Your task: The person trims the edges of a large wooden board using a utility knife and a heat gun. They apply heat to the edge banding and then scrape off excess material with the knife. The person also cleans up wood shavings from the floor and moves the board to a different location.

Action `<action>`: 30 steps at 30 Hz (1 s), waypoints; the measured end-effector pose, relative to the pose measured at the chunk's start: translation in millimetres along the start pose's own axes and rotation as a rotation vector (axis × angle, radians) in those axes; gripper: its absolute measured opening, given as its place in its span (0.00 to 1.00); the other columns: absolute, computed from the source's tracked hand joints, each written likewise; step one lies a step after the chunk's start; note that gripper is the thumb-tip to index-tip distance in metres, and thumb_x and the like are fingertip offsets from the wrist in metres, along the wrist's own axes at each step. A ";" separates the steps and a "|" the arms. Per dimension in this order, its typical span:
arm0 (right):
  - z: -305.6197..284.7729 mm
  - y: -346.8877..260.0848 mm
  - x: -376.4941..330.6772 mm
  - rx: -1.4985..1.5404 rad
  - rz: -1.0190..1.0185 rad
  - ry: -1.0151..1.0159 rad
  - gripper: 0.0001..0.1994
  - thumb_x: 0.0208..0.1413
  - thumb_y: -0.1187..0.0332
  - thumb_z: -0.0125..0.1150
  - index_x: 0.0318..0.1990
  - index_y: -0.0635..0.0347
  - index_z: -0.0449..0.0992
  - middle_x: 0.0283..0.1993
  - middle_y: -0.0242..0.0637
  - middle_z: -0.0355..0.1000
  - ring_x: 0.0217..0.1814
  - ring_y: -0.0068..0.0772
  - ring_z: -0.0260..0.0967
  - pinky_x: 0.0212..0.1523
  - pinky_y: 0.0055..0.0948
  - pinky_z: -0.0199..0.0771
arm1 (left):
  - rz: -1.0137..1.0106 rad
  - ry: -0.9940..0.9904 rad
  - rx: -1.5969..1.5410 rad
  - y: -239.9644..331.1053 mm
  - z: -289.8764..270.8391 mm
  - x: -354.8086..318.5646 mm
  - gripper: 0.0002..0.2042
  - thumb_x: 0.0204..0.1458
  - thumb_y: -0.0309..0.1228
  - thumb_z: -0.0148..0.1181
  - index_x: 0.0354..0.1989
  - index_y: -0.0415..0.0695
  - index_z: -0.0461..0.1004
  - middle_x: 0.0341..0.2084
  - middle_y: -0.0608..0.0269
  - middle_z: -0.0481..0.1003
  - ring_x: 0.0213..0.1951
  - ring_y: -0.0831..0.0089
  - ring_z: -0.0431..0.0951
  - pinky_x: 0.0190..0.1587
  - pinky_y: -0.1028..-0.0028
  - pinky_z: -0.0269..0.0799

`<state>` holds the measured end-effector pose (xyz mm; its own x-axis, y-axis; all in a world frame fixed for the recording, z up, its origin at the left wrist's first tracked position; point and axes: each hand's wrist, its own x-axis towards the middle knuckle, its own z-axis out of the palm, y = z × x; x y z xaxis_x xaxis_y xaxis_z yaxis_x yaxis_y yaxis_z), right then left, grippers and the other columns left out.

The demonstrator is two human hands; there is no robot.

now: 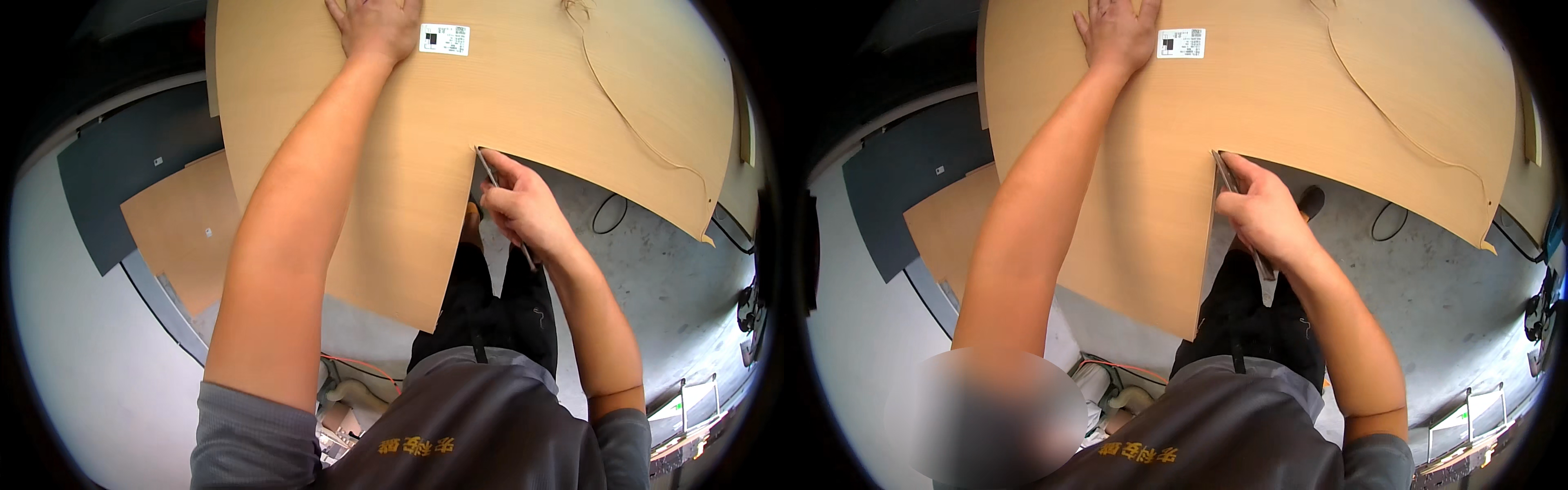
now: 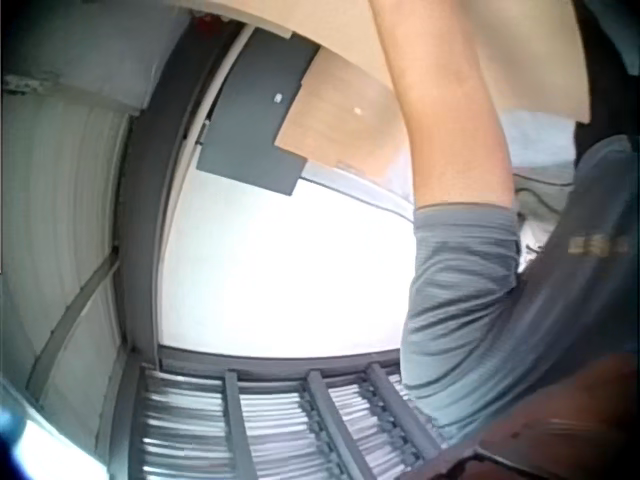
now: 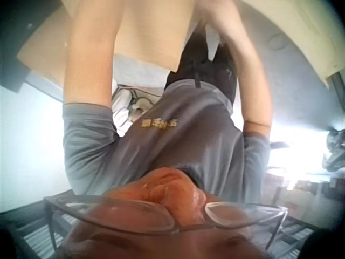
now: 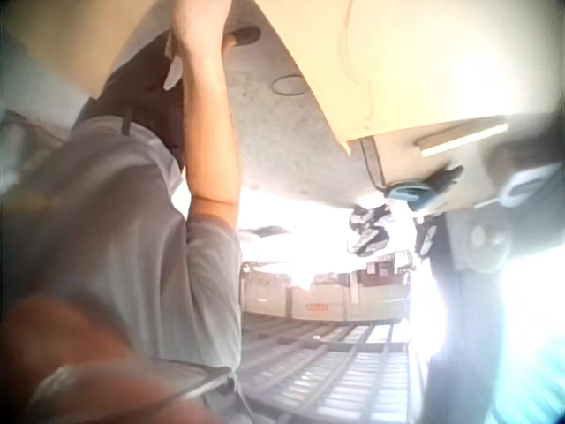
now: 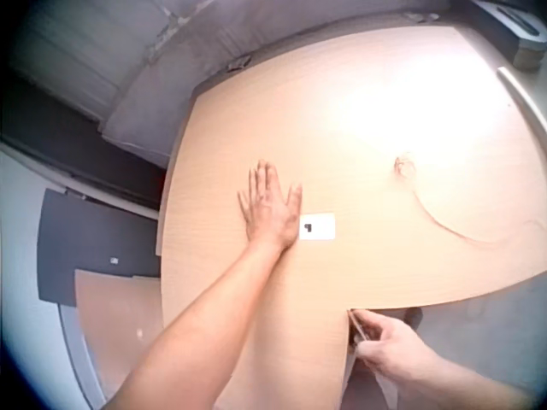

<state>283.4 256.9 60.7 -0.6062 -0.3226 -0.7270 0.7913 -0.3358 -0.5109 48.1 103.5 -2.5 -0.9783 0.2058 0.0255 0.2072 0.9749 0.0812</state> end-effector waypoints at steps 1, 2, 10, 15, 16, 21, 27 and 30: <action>4.1 0.5 -1.0 0.020 -0.006 0.029 0.30 0.49 0.80 0.48 0.65 0.68 0.64 0.20 0.23 0.61 0.13 0.14 0.52 0.13 0.19 0.53 | -0.003 0.004 0.005 -0.6 1.5 -0.8 0.37 0.64 0.55 0.39 0.74 0.42 0.46 0.75 0.59 0.43 0.76 0.64 0.39 0.74 0.53 0.32; 8.4 0.9 0.0 0.046 -0.004 0.053 0.30 0.50 0.79 0.48 0.65 0.68 0.63 0.20 0.23 0.62 0.13 0.14 0.53 0.13 0.19 0.53 | -0.008 -0.002 0.006 -2.3 2.3 -1.0 0.37 0.64 0.55 0.39 0.74 0.42 0.46 0.75 0.59 0.43 0.76 0.64 0.39 0.74 0.53 0.32; 31.4 9.6 5.1 0.270 -0.015 0.170 0.31 0.51 0.80 0.46 0.67 0.67 0.60 0.20 0.25 0.62 0.13 0.14 0.50 0.13 0.20 0.51 | -0.021 0.021 -0.009 -8.0 -1.5 0.8 0.37 0.63 0.54 0.41 0.74 0.43 0.48 0.75 0.58 0.45 0.75 0.64 0.41 0.74 0.53 0.33; 20.6 3.7 -6.5 0.386 0.038 0.156 0.29 0.53 0.78 0.47 0.66 0.64 0.62 0.22 0.24 0.61 0.15 0.14 0.49 0.13 0.18 0.49 | 0.028 0.060 -0.010 -10.1 4.3 2.7 0.37 0.62 0.53 0.42 0.73 0.42 0.49 0.74 0.56 0.47 0.75 0.62 0.42 0.74 0.51 0.35; 11.3 2.0 -13.7 0.421 0.057 0.144 0.29 0.53 0.78 0.47 0.66 0.64 0.61 0.23 0.24 0.61 0.15 0.13 0.49 0.13 0.18 0.48 | 0.039 0.077 -0.003 -12.1 4.4 1.8 0.37 0.62 0.53 0.42 0.73 0.42 0.49 0.74 0.56 0.47 0.75 0.61 0.43 0.73 0.51 0.35; -60.7 10.8 -92.3 0.572 -0.176 0.578 0.25 0.53 0.76 0.46 0.62 0.62 0.62 0.27 0.24 0.57 0.15 0.10 0.46 0.08 0.11 0.50 | 0.018 0.067 0.014 -9.5 2.2 -0.3 0.36 0.62 0.53 0.42 0.73 0.41 0.49 0.74 0.56 0.48 0.75 0.61 0.43 0.73 0.50 0.35; -0.7 -0.7 -46.3 0.123 0.097 0.235 0.36 0.50 0.79 0.48 0.72 0.64 0.55 0.27 0.26 0.65 0.15 0.12 0.52 0.14 0.18 0.52 | 0.020 0.062 -0.010 -4.5 1.0 0.9 0.37 0.62 0.53 0.41 0.73 0.41 0.48 0.74 0.56 0.46 0.75 0.62 0.41 0.74 0.51 0.34; 15.6 -5.3 -17.0 0.005 0.090 0.125 0.36 0.49 0.78 0.48 0.71 0.66 0.56 0.25 0.25 0.64 0.16 0.12 0.52 0.15 0.20 0.54 | 0.018 0.059 -0.002 -7.7 -1.7 1.1 0.37 0.62 0.54 0.41 0.73 0.41 0.48 0.74 0.56 0.46 0.75 0.62 0.40 0.74 0.53 0.33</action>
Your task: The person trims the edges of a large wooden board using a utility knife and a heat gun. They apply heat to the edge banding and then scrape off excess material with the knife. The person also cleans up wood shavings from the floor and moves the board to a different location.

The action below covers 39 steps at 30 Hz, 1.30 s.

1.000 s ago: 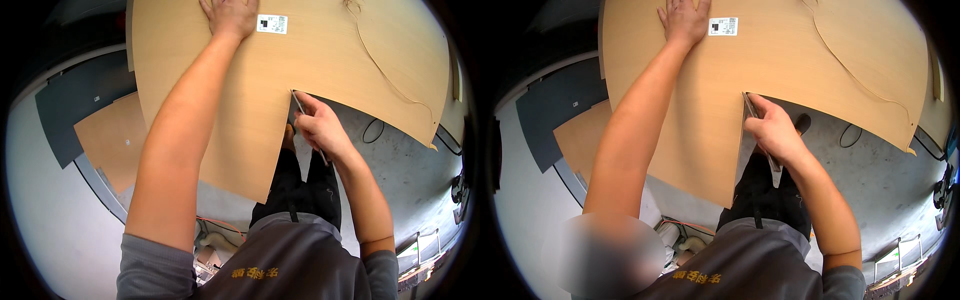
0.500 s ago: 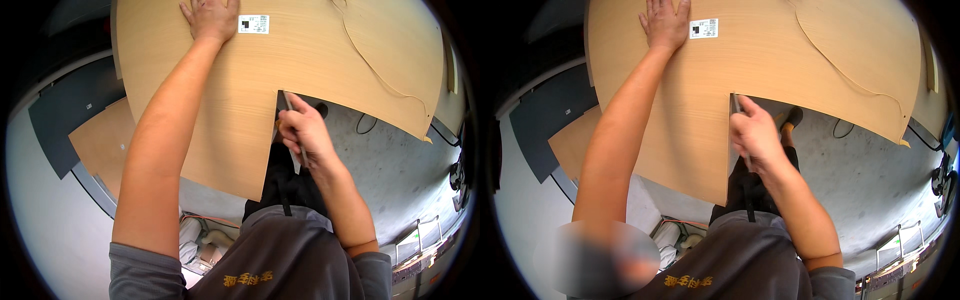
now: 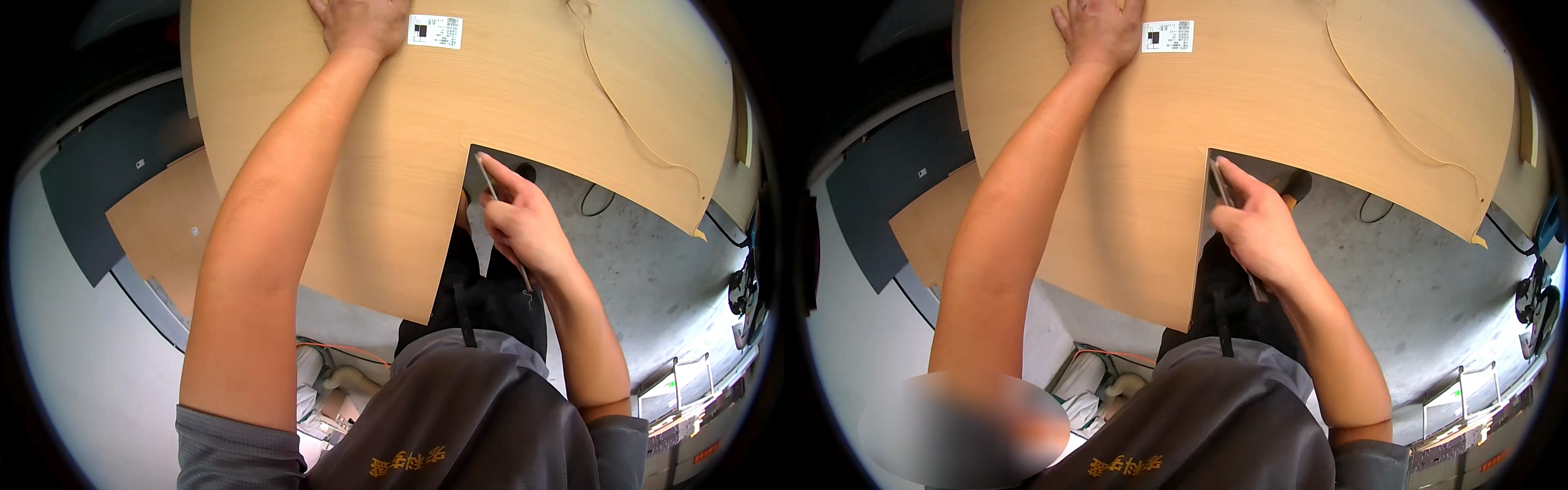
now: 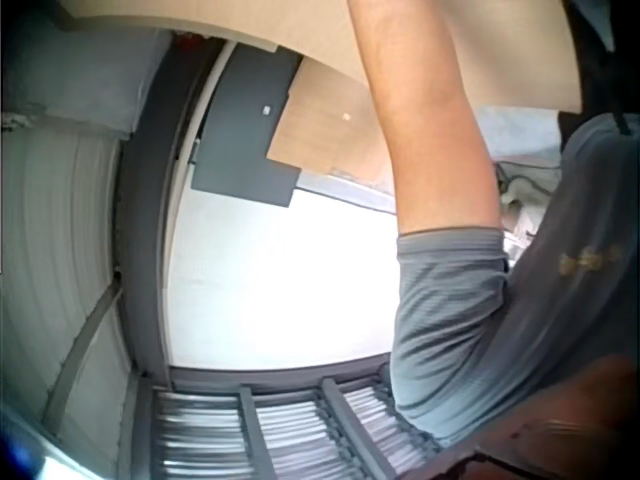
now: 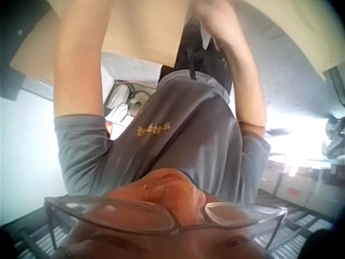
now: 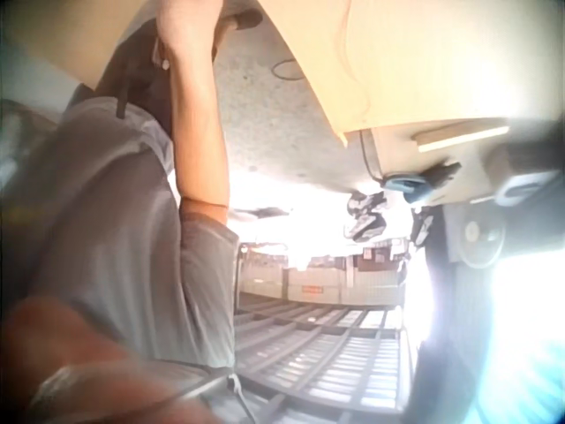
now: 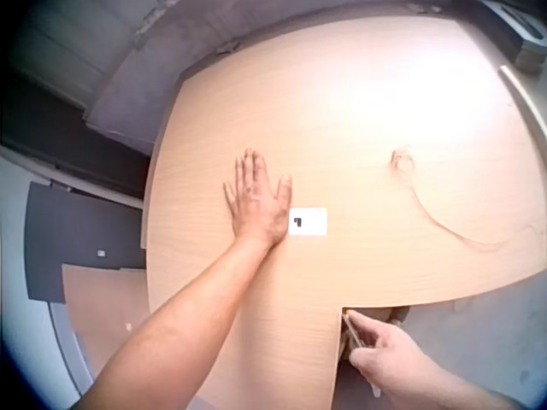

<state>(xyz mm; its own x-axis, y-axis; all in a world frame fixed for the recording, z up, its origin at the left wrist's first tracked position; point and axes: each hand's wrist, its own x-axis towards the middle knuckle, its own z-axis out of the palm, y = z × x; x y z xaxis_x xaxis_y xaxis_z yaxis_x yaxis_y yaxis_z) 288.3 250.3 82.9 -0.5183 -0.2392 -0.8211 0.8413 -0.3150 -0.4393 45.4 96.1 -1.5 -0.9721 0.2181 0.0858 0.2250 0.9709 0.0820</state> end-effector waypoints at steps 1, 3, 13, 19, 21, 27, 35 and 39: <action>6.5 -3.2 4.2 -0.057 -0.011 0.054 0.34 0.49 0.78 0.49 0.70 0.67 0.58 0.22 0.23 0.62 0.15 0.13 0.53 0.16 0.21 0.56 | -0.002 -0.003 0.001 -0.8 -0.7 -1.0 0.37 0.62 0.54 0.41 0.73 0.41 0.47 0.75 0.56 0.45 0.76 0.62 0.40 0.74 0.53 0.32; 5.2 -5.5 10.2 -0.047 0.006 0.015 0.34 0.50 0.78 0.48 0.69 0.67 0.60 0.20 0.22 0.62 0.15 0.13 0.53 0.16 0.20 0.55 | -0.003 -0.011 0.001 -1.0 -1.1 -2.3 0.37 0.62 0.54 0.40 0.73 0.41 0.47 0.75 0.56 0.45 0.76 0.63 0.40 0.74 0.53 0.32; 4.6 -5.5 14.3 0.013 0.074 -0.004 0.34 0.50 0.77 0.48 0.70 0.67 0.58 0.16 0.24 0.60 0.13 0.14 0.51 0.14 0.20 0.52 | -0.007 -0.030 0.017 1.0 -3.6 -5.0 0.37 0.63 0.53 0.39 0.74 0.41 0.45 0.75 0.58 0.43 0.76 0.64 0.38 0.75 0.54 0.30; 11.9 -11.7 12.9 0.208 0.086 -0.009 0.32 0.50 0.78 0.46 0.67 0.65 0.61 0.19 0.24 0.57 0.14 0.14 0.48 0.13 0.17 0.51 | -0.012 -0.044 0.017 -0.3 -4.3 -4.2 0.36 0.63 0.53 0.39 0.74 0.42 0.45 0.75 0.58 0.43 0.76 0.64 0.38 0.75 0.55 0.30; 9.4 -9.9 10.6 0.387 0.097 -0.032 0.31 0.50 0.78 0.46 0.67 0.65 0.61 0.23 0.25 0.59 0.14 0.13 0.48 0.13 0.16 0.51 | -0.005 -0.027 0.022 -0.8 -3.5 -4.3 0.36 0.63 0.53 0.40 0.74 0.42 0.45 0.75 0.58 0.44 0.76 0.64 0.38 0.75 0.54 0.30; -0.9 16.7 -12.4 0.417 -0.004 0.094 0.36 0.49 0.82 0.47 0.70 0.65 0.55 0.35 0.29 0.63 0.17 0.11 0.51 0.12 0.15 0.52 | 0.007 0.003 -0.022 -1.0 -2.6 -5.6 0.36 0.62 0.53 0.42 0.73 0.41 0.48 0.74 0.56 0.46 0.75 0.62 0.41 0.74 0.52 0.32; -2.6 47.5 26.7 0.083 -0.216 -0.004 0.36 0.47 0.84 0.47 0.69 0.70 0.57 0.62 0.36 0.66 0.60 0.23 0.63 0.64 0.22 0.57 | 0.002 0.007 0.010 -2.4 -1.9 -6.0 0.36 0.63 0.53 0.40 0.73 0.41 0.47 0.74 0.56 0.45 0.76 0.63 0.40 0.74 0.53 0.32; 6.1 49.5 30.7 0.180 -0.245 0.009 0.35 0.47 0.84 0.46 0.68 0.71 0.58 0.63 0.36 0.66 0.62 0.23 0.62 0.66 0.23 0.55 | -0.005 -0.024 0.007 -1.3 -5.2 -6.6 0.36 0.63 0.53 0.40 0.74 0.41 0.47 0.75 0.57 0.45 0.76 0.63 0.40 0.75 0.54 0.31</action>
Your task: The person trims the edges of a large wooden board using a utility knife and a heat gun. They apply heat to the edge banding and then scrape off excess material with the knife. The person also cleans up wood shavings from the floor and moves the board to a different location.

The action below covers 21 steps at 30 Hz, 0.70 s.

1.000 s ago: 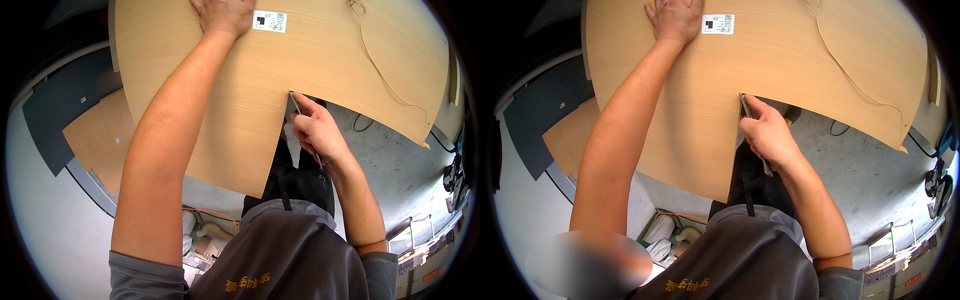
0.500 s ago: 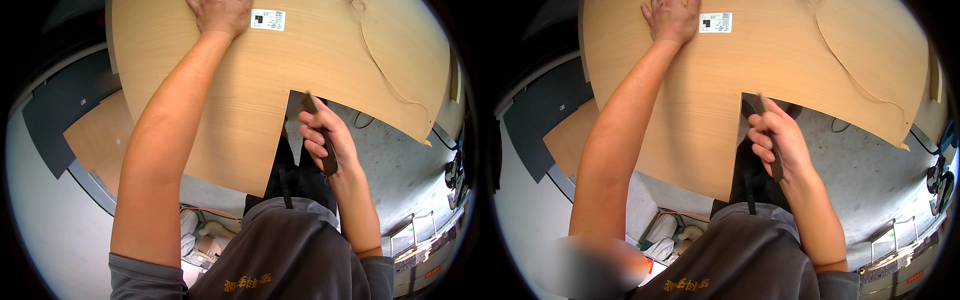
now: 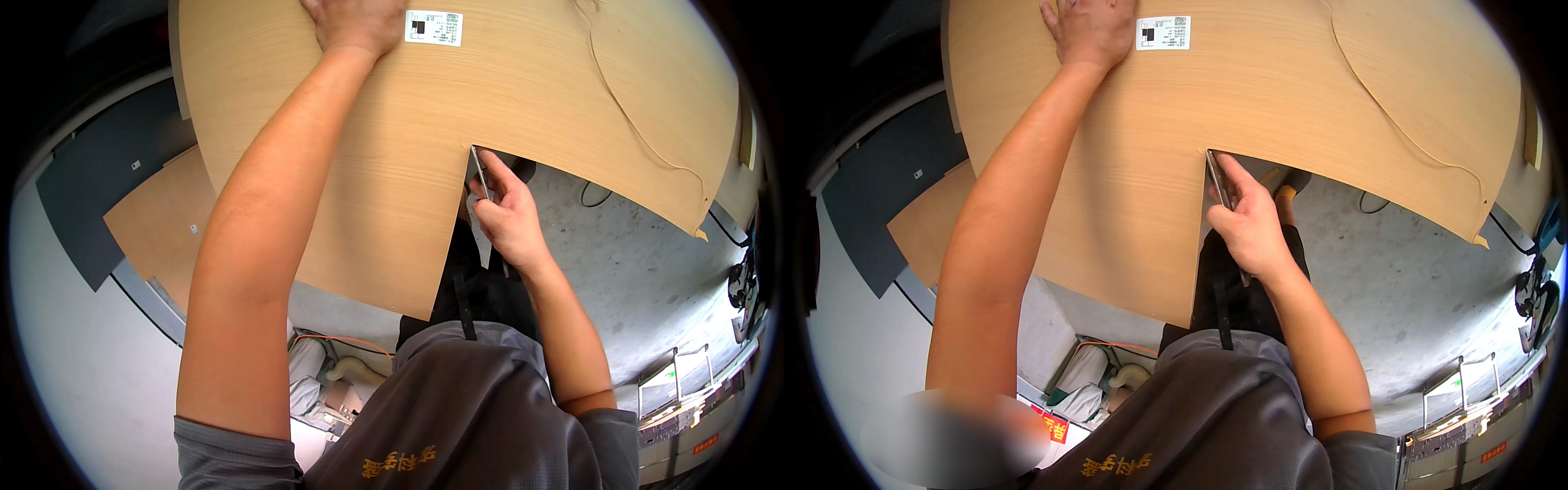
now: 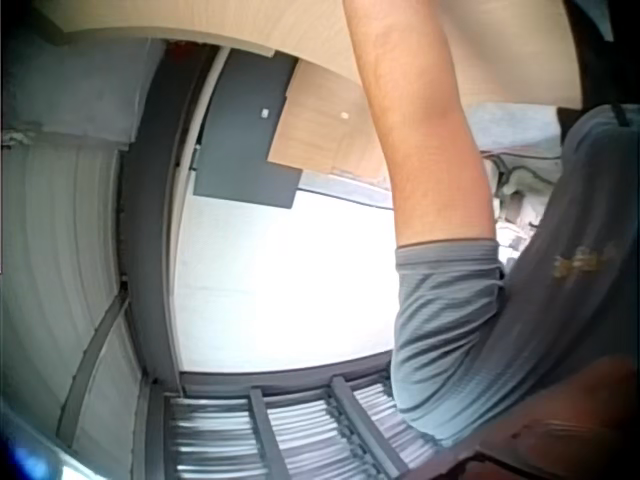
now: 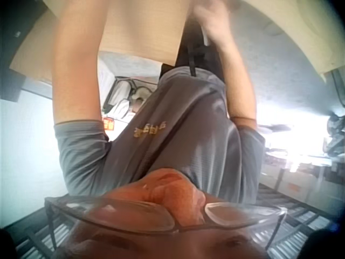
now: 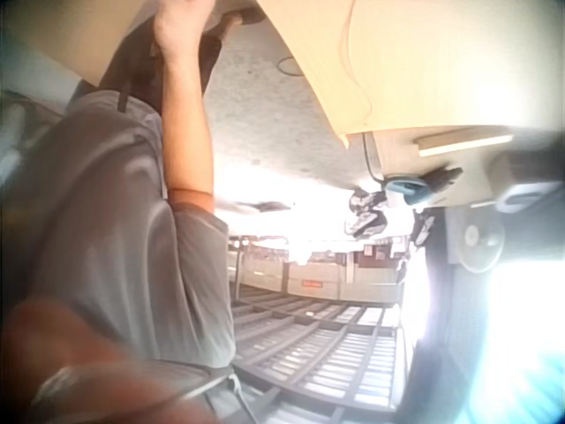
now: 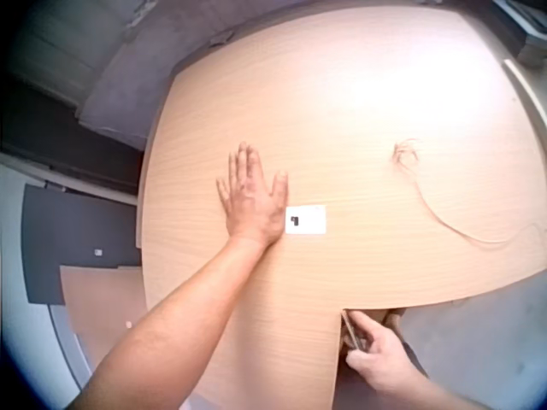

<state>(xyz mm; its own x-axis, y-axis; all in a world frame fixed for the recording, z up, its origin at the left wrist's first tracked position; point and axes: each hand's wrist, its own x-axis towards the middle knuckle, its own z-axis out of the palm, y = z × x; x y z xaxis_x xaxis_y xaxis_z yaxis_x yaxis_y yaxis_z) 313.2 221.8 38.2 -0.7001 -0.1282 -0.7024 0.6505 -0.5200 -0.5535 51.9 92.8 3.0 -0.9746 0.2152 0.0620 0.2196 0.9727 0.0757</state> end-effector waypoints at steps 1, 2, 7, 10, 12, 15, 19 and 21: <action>2.2 0.8 0.8 0.023 -0.007 0.005 0.35 0.47 0.85 0.46 0.68 0.71 0.59 0.63 0.36 0.66 0.63 0.24 0.61 0.66 0.23 0.54 | -0.005 -0.014 -0.002 0.4 -1.4 0.2 0.36 0.63 0.53 0.40 0.74 0.41 0.47 0.75 0.57 0.45 0.76 0.63 0.40 0.75 0.54 0.31; 3.2 0.7 1.2 0.032 -0.017 0.000 0.34 0.47 0.85 0.46 0.68 0.71 0.59 0.63 0.37 0.66 0.64 0.24 0.61 0.66 0.23 0.54 | -0.007 -0.017 0.004 0.0 -1.9 0.9 0.36 0.63 0.53 0.40 0.74 0.41 0.47 0.75 0.56 0.45 0.76 0.63 0.40 0.74 0.53 0.32; -3.1 -1.0 -3.8 0.140 0.046 -0.018 0.33 0.47 0.84 0.48 0.66 0.68 0.62 0.49 0.30 0.68 0.41 0.16 0.62 0.40 0.17 0.62 | 0.021 0.024 0.099 -9.7 8.8 3.0 0.36 0.63 0.53 0.41 0.74 0.42 0.48 0.74 0.55 0.46 0.75 0.61 0.41 0.74 0.52 0.34; -27.2 -25.3 -22.6 0.217 0.138 0.007 0.33 0.48 0.83 0.50 0.67 0.64 0.61 0.38 0.26 0.67 0.24 0.11 0.57 0.17 0.15 0.55 | 0.041 0.029 0.099 -14.2 12.9 4.3 0.36 0.63 0.53 0.41 0.73 0.43 0.48 0.74 0.54 0.46 0.75 0.60 0.42 0.73 0.51 0.35; -57.3 -44.3 -43.4 0.305 0.149 0.016 0.37 0.49 0.82 0.50 0.71 0.61 0.55 0.34 0.26 0.65 0.15 0.10 0.48 0.11 0.15 0.47 | 0.058 0.033 0.079 -15.7 15.5 5.8 0.35 0.63 0.53 0.41 0.73 0.43 0.48 0.74 0.54 0.47 0.75 0.59 0.42 0.73 0.51 0.35; -136.6 -72.1 -90.2 0.219 0.188 0.248 0.38 0.50 0.77 0.51 0.73 0.61 0.51 0.36 0.28 0.65 0.16 0.09 0.47 0.09 0.13 0.48 | 0.054 0.023 0.057 -16.5 16.0 5.5 0.35 0.63 0.53 0.41 0.73 0.43 0.48 0.74 0.54 0.47 0.75 0.59 0.43 0.73 0.49 0.36; -298.1 -103.8 -175.7 0.386 0.008 0.462 0.29 0.53 0.79 0.47 0.66 0.67 0.58 0.41 0.39 0.70 0.17 0.13 0.49 0.06 0.13 0.50 | 0.123 0.102 -0.070 -23.9 20.7 10.3 0.38 0.62 0.57 0.42 0.72 0.42 0.51 0.74 0.54 0.48 0.75 0.57 0.43 0.71 0.43 0.34; -359.8 -81.0 -201.6 0.426 -0.315 0.654 0.21 0.57 0.76 0.49 0.59 0.68 0.62 0.28 0.28 0.56 0.17 0.13 0.50 0.08 0.12 0.51 | 0.139 0.135 -0.059 -22.4 26.1 12.6 0.37 0.62 0.57 0.42 0.72 0.43 0.53 0.73 0.55 0.50 0.75 0.59 0.45 0.71 0.43 0.36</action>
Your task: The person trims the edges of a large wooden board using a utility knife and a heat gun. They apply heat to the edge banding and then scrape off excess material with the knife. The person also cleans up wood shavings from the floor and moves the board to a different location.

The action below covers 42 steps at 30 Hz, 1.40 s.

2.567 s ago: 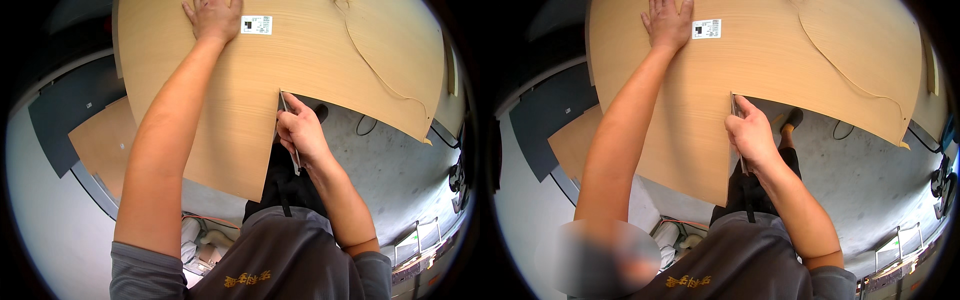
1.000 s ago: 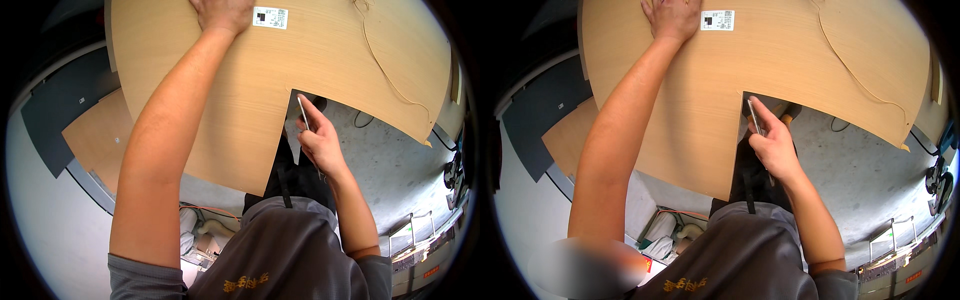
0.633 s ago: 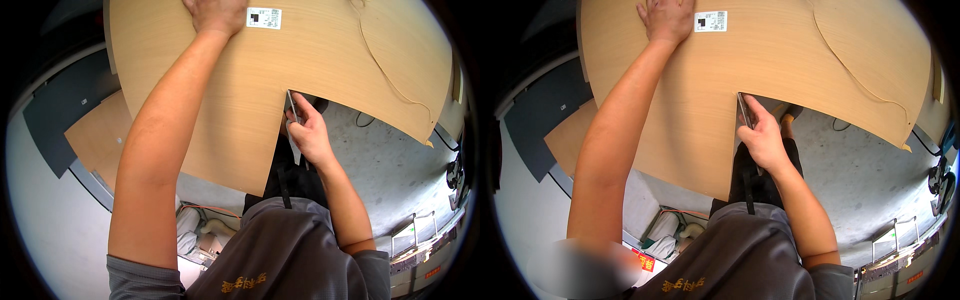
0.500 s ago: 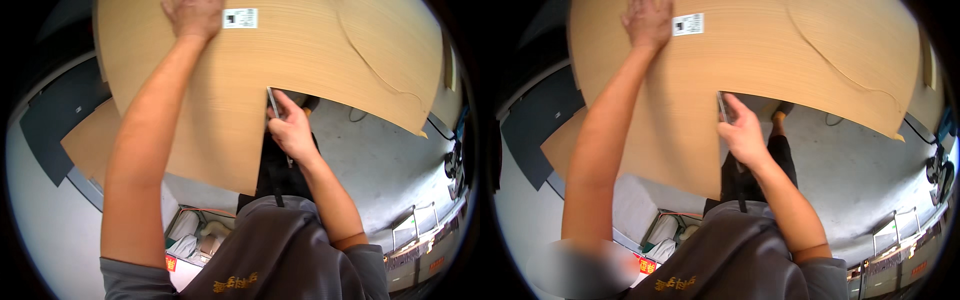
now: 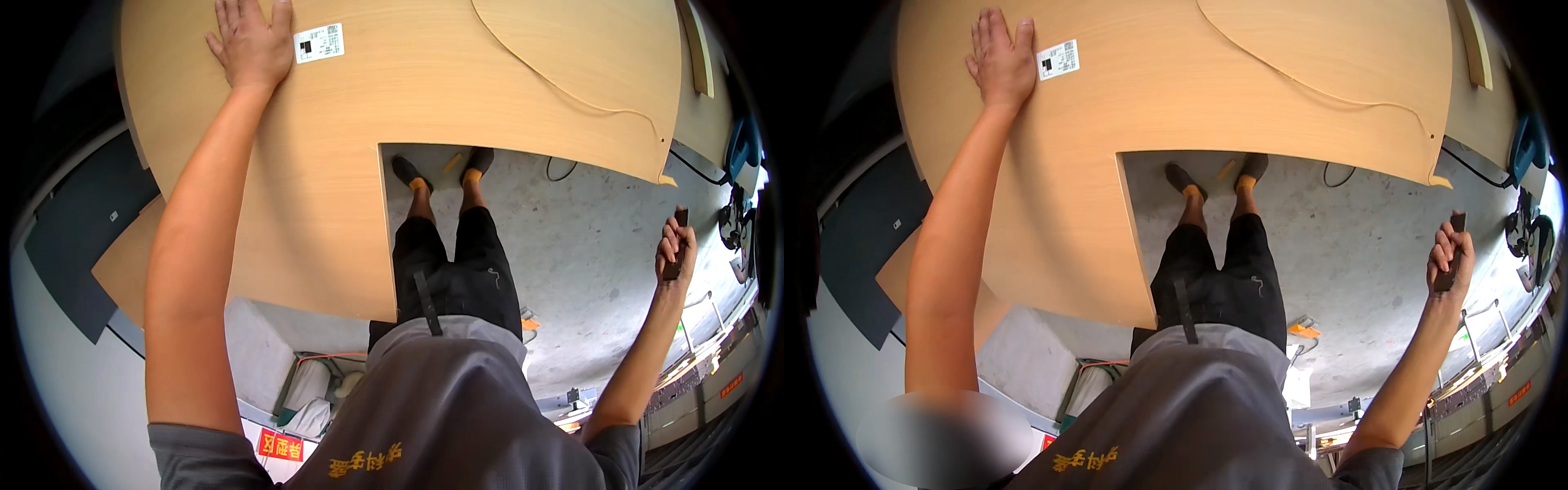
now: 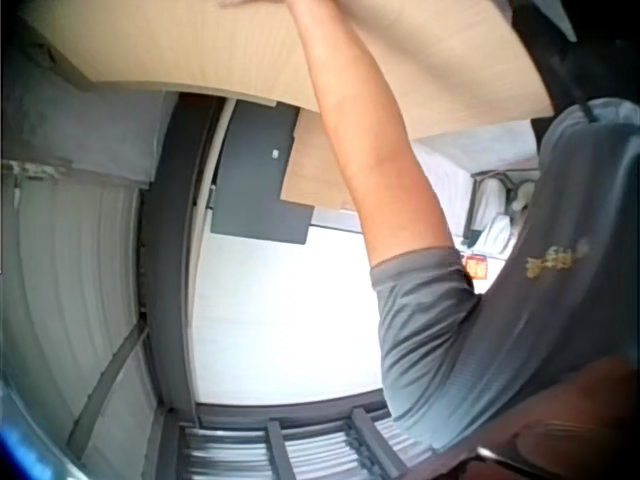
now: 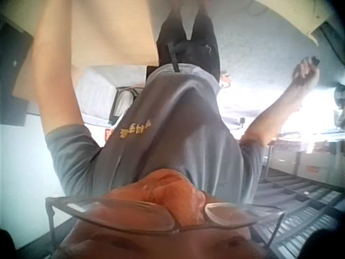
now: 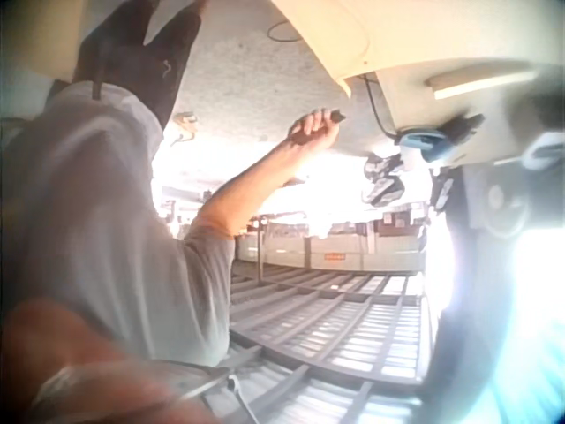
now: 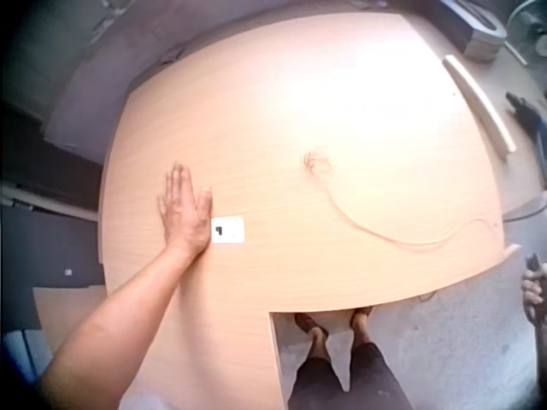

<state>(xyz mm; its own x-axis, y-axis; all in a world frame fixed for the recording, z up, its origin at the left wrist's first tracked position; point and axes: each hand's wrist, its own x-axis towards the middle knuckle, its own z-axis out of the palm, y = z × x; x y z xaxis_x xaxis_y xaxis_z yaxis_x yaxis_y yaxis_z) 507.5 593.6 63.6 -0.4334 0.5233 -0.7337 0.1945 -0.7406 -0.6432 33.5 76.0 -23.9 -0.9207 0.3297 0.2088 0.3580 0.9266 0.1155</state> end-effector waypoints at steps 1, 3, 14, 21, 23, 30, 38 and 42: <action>24.8 17.9 -9.0 -0.113 -0.001 0.092 0.22 0.57 0.75 0.50 0.60 0.68 0.63 0.26 0.26 0.57 0.16 0.12 0.49 0.08 0.12 0.51 | -0.031 -0.038 0.057 0.9 -3.5 -3.9 0.36 0.62 0.55 0.42 0.72 0.43 0.52 0.73 0.55 0.49 0.75 0.59 0.44 0.71 0.45 0.36; 93.1 77.9 -42.5 -0.331 0.062 0.223 0.26 0.56 0.72 0.55 0.63 0.66 0.64 0.22 0.19 0.56 0.13 0.08 0.47 0.09 0.13 0.48 | -0.092 -0.093 0.174 5.5 -7.6 -5.5 0.36 0.63 0.52 0.42 0.73 0.42 0.49 0.74 0.54 0.48 0.75 0.59 0.43 0.73 0.48 0.37; 331.6 219.8 -99.7 -0.294 0.657 -0.618 0.32 0.56 0.78 0.47 0.72 0.59 0.55 0.28 0.24 0.60 0.17 0.11 0.47 0.12 0.15 0.50 | -0.090 -0.074 0.109 14.2 -8.7 -3.5 0.35 0.62 0.51 0.45 0.72 0.41 0.51 0.73 0.54 0.49 0.74 0.59 0.45 0.72 0.47 0.36; 333.4 210.8 -88.8 -0.007 0.785 -0.594 0.38 0.55 0.77 0.48 0.75 0.56 0.46 0.24 0.24 0.57 0.18 0.14 0.50 0.13 0.18 0.51 | 0.051 0.077 0.075 -13.1 9.0 -4.0 0.34 0.64 0.56 0.41 0.71 0.46 0.56 0.72 0.58 0.54 0.74 0.61 0.49 0.69 0.43 0.42; 311.9 187.0 -81.1 0.003 0.835 -0.480 0.38 0.55 0.76 0.49 0.75 0.52 0.46 0.28 0.24 0.59 0.18 0.13 0.50 0.12 0.14 0.49 | 0.033 0.058 0.062 -10.4 4.9 -0.1 0.35 0.63 0.57 0.39 0.72 0.48 0.53 0.73 0.60 0.52 0.74 0.60 0.48 0.70 0.43 0.39; 141.5 1.3 -30.7 -0.143 0.614 -0.200 0.17 0.57 0.74 0.54 0.54 0.63 0.65 0.26 0.27 0.61 0.14 0.08 0.50 0.06 0.11 0.43 | 0.000 0.036 0.028 -16.0 8.0 -3.5 0.34 0.63 0.58 0.38 0.73 0.51 0.52 0.74 0.65 0.49 0.75 0.62 0.45 0.71 0.43 0.35; 86.4 44.1 -49.6 -0.249 0.157 0.041 0.29 0.50 0.78 0.46 0.64 0.56 0.62 0.36 0.31 0.60 0.18 0.13 0.49 0.09 0.13 0.49 | 0.070 0.090 0.040 -24.3 13.6 -7.4 0.34 0.63 0.55 0.42 0.70 0.45 0.57 0.72 0.59 0.53 0.74 0.60 0.48 0.69 0.41 0.40; 166.9 170.5 -76.8 -0.538 0.275 -0.372 0.36 0.49 0.81 0.51 0.71 0.61 0.56 0.56 0.35 0.63 0.43 0.23 0.64 0.37 0.21 0.63 | 0.040 0.064 0.118 -9.6 9.4 -4.4 0.33 0.63 0.53 0.43 0.69 0.41 0.57 0.71 0.54 0.55 0.73 0.59 0.50 0.69 0.43 0.43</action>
<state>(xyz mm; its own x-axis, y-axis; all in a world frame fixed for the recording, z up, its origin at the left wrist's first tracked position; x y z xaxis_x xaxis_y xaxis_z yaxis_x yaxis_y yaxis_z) 427.0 356.8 46.9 -0.5591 0.0977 -0.8234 0.7063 -0.4640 -0.5347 32.7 67.4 -35.0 -0.8930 0.3576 0.2732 0.3697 0.9291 -0.0079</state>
